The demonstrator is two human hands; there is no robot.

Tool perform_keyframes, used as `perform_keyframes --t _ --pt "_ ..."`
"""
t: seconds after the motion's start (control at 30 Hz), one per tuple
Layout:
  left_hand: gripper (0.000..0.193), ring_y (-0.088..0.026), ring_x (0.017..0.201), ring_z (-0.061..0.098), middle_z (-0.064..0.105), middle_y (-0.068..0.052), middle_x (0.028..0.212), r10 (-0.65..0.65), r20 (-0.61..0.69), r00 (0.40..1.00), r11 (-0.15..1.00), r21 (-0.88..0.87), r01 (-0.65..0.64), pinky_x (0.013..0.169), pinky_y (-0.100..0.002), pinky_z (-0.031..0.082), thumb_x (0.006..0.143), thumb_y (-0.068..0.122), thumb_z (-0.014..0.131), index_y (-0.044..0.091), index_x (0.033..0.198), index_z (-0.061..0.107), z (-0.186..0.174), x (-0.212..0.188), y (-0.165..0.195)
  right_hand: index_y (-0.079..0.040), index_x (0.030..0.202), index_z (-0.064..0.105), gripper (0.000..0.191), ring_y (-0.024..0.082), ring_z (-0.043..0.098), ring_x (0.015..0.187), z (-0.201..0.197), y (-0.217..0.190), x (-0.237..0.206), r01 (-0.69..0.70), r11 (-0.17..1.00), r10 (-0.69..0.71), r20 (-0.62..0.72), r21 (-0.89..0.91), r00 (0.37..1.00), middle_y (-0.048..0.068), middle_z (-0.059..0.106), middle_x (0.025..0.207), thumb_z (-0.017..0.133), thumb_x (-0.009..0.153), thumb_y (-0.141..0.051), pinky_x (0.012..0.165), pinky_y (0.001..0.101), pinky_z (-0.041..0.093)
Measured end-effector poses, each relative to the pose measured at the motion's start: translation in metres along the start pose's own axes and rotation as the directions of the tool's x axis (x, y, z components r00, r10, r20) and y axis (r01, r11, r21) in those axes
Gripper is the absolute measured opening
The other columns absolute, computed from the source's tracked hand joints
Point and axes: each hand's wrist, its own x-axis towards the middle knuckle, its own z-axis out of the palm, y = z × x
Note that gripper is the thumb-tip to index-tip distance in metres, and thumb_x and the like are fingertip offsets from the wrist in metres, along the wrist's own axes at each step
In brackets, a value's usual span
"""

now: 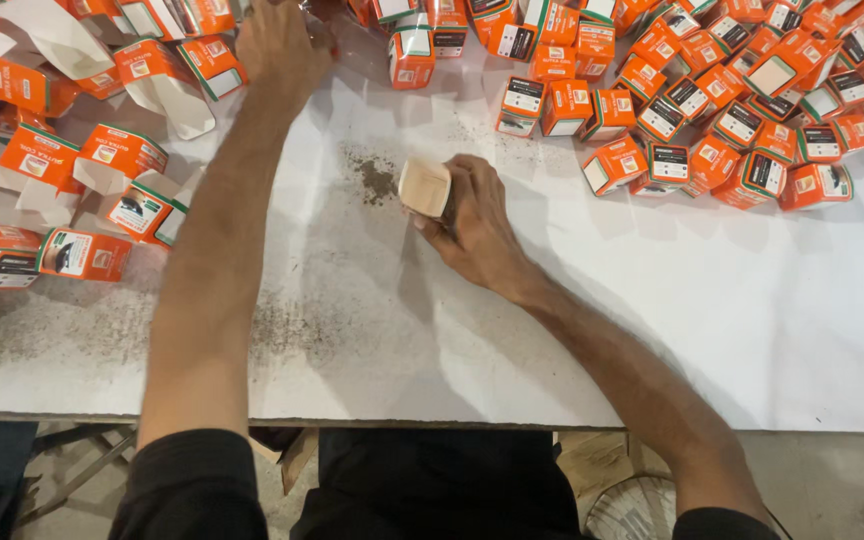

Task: The person picks flat or partially folded small cardboard boxes from a pile on the table, folds and presses the flaps to close each box, and pushes the finished boxes onto a growing pile. They repeat this cycle continuously, occasionally reaching across the table to gather more unfolded boxes.

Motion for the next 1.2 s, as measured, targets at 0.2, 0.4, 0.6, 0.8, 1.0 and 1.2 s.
perform_keyframes --t 0.2,0.4,0.6,0.8,1.0,1.2 --pt "0.04 -0.034 0.084 0.066 0.067 -0.017 0.099 -0.071 0.277 0.958 0.994 0.104 0.043 0.073 -0.049 0.055 0.08 0.038 0.079 0.007 0.102 0.071 0.005 -0.005 0.006 0.003 0.14 0.051 0.068 0.035 0.058 0.127 -0.009 0.002 -0.001 -0.087 0.971 0.089 0.001 0.225 0.996 0.019 0.059 0.136 0.086 0.085 -0.017 0.109 0.0468 0.045" --pt "0.02 -0.031 0.085 0.064 0.065 -0.015 0.098 -0.016 0.234 0.972 0.91 -0.4 0.111 0.075 -0.046 0.055 0.094 0.012 0.078 0.002 0.101 0.061 -0.059 -0.07 0.034 0.0 0.122 0.069 0.052 0.019 0.067 0.11 -0.016 0.0 -0.002 -0.266 0.838 0.233 0.129 0.477 0.964 0.009 0.067 0.12 0.09 0.077 -0.01 0.096 0.0311 0.056" --pt "0.028 -0.037 0.119 0.066 0.058 -0.021 0.123 0.269 -0.29 0.918 0.617 -0.68 -0.396 0.091 -0.041 0.062 0.091 -0.013 0.073 0.0 0.102 0.051 -0.105 -0.125 0.09 -0.002 0.119 0.071 0.051 0.015 0.066 0.091 -0.016 -0.002 0.003 -0.409 0.802 0.357 0.199 0.436 0.913 0.007 0.068 0.102 0.091 0.073 -0.005 0.081 0.0293 0.056" --pt "0.041 -0.038 0.134 0.056 0.065 -0.016 0.121 0.57 -0.068 0.819 0.732 -0.412 -0.543 0.114 -0.06 0.042 0.087 0.003 0.076 -0.001 0.126 0.064 -0.106 -0.129 0.096 -0.003 0.121 0.068 0.049 0.014 0.067 0.096 -0.02 -0.004 0.004 -0.221 0.862 0.198 0.099 0.456 0.975 0.006 0.069 0.106 0.088 0.076 -0.005 0.086 0.0299 0.056" --pt "0.023 -0.042 0.143 0.035 0.054 -0.018 0.131 0.306 0.042 0.951 0.855 -0.451 -0.255 0.118 -0.062 0.026 0.095 0.018 0.077 0.008 0.114 0.068 -0.092 -0.139 0.11 -0.005 0.121 0.069 0.05 0.022 0.068 0.089 -0.019 -0.01 0.002 -0.27 0.887 0.252 0.097 0.375 0.963 0.009 0.069 0.101 0.087 0.074 -0.007 0.08 0.0337 0.056" --pt "0.021 -0.041 0.132 0.042 0.046 -0.024 0.133 -0.059 0.218 0.974 0.781 -0.597 0.181 0.107 -0.053 0.041 0.09 0.008 0.072 0.001 0.11 0.068 -0.07 -0.142 0.127 -0.007 0.113 0.07 0.044 0.029 0.069 0.094 -0.018 -0.011 0.002 -0.225 0.917 0.216 0.062 0.328 0.974 0.011 0.069 0.101 0.087 0.072 -0.005 0.084 0.0389 0.056"
